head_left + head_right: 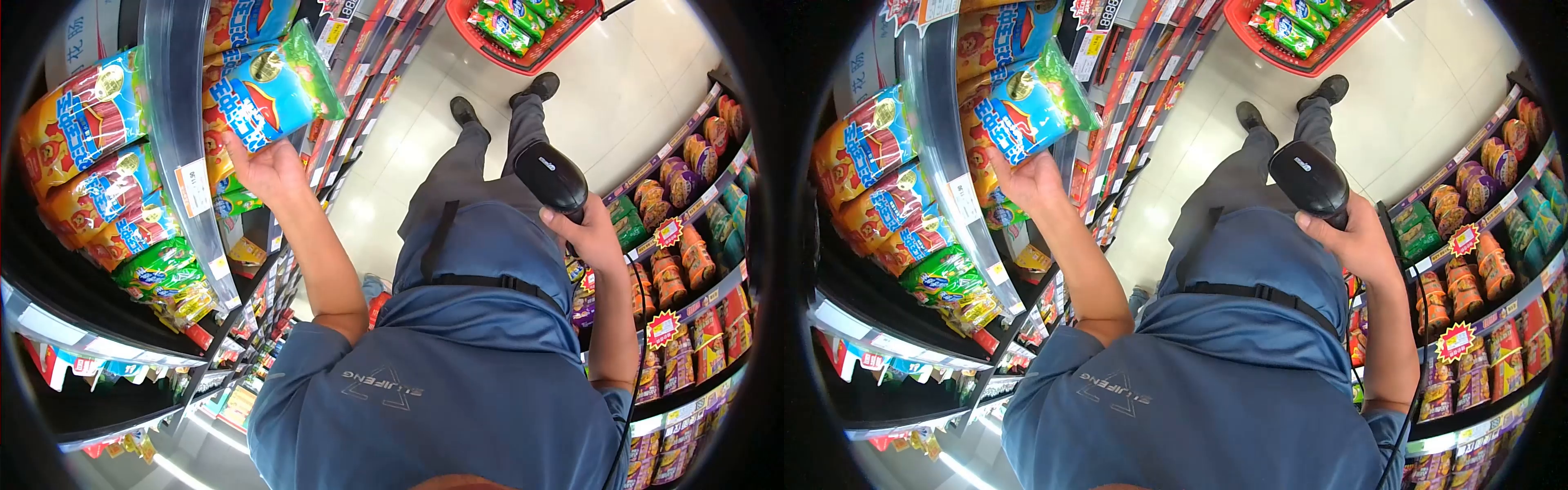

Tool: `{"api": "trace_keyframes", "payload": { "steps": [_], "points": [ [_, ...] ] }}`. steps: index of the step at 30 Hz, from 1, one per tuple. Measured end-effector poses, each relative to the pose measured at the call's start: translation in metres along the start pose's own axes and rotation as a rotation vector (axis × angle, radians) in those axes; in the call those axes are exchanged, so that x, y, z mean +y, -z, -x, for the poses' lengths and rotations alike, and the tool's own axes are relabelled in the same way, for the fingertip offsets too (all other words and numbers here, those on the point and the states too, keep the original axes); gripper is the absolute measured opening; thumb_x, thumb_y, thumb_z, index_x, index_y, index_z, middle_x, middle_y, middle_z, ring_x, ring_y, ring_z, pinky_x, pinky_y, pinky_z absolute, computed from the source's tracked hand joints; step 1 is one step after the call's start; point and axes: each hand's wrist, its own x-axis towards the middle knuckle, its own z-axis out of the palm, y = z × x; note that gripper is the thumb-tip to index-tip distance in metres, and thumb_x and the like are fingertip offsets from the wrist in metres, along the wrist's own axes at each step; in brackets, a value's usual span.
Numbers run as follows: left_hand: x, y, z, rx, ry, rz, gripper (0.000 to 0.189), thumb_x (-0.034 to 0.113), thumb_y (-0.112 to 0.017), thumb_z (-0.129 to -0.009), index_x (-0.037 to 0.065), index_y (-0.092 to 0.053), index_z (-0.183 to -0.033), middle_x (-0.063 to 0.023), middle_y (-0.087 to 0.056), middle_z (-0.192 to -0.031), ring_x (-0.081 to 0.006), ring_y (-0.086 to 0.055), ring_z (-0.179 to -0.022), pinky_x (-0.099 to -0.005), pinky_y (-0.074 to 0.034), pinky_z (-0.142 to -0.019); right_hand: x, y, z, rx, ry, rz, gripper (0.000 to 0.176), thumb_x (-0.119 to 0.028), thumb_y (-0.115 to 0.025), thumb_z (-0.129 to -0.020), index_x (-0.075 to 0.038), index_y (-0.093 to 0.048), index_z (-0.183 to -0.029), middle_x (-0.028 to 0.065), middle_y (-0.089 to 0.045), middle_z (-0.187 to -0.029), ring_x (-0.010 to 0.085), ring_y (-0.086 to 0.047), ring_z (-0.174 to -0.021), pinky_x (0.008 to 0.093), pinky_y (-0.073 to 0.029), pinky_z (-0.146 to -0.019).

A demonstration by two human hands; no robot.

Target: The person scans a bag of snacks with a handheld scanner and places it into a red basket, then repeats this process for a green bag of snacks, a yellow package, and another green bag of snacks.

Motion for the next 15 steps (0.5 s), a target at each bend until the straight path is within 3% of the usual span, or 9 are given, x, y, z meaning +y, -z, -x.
{"api": "trace_keyframes", "payload": {
  "steps": [2,6,10,12,15],
  "points": [
    [0.000,-0.001,-0.005,-0.024,-0.040,-0.015,0.047,0.018,-0.068,-0.086,-0.002,-0.052,-0.125,-0.0121,-0.060,-0.125,-0.0250,-0.054,-0.118,-0.0454,-0.035,-0.109,0.002,-0.004,-0.002,-0.018,-0.034,0.034,0.025,-0.017,-0.074,-0.081,-0.001,-0.059,-0.094,-0.0015,-0.055,-0.067,0.0064,-0.051,-0.053,0.0229,-0.041,-0.048],
    [-0.004,0.009,-0.007,-0.028,-0.016,-0.016,0.042,0.015,-0.066,-0.087,-0.004,-0.053,-0.122,-0.0137,-0.060,-0.122,-0.0248,-0.055,-0.116,-0.0438,-0.036,-0.107,-0.005,-0.013,0.002,-0.034,-0.037,0.062,0.033,-0.022,-0.076,-0.081,0.001,-0.061,-0.100,-0.0040,-0.054,-0.070,0.0045,-0.045,-0.059,0.0216,-0.037,-0.053],
    [-0.007,0.017,0.005,-0.077,0.009,-0.030,0.053,0.015,-0.065,-0.088,-0.007,-0.044,-0.130,-0.0149,-0.055,-0.129,-0.0265,-0.055,-0.115,-0.0443,-0.035,-0.107,-0.013,-0.016,0.004,-0.021,-0.003,0.105,0.040,-0.022,-0.076,-0.080,0.002,-0.060,-0.107,-0.0018,-0.057,-0.075,0.0057,-0.047,-0.066,0.0233,-0.041,-0.060],
    [-0.007,0.017,0.015,-0.102,0.043,-0.024,0.057,0.014,-0.066,-0.087,-0.004,-0.040,-0.135,-0.0140,-0.052,-0.132,-0.0271,-0.054,-0.117,-0.0451,-0.037,-0.106,-0.019,-0.016,0.004,-0.052,-0.138,0.134,0.041,-0.023,-0.076,-0.080,0.002,-0.060,-0.109,0.0009,-0.060,-0.080,0.0070,-0.049,-0.072,0.0245,-0.044,-0.066],
    [-0.009,0.021,0.018,-0.169,0.068,-0.104,0.057,0.007,-0.066,-0.086,0.003,-0.040,-0.136,-0.0126,-0.052,-0.131,-0.0252,-0.050,-0.121,-0.0438,-0.040,-0.104,-0.019,-0.020,0.001,-0.039,-0.033,0.199,0.044,-0.023,-0.076,-0.079,0.002,-0.060,-0.111,0.0029,-0.062,-0.084,0.0089,-0.053,-0.076,0.0262,-0.046,-0.071]
  ]
}}
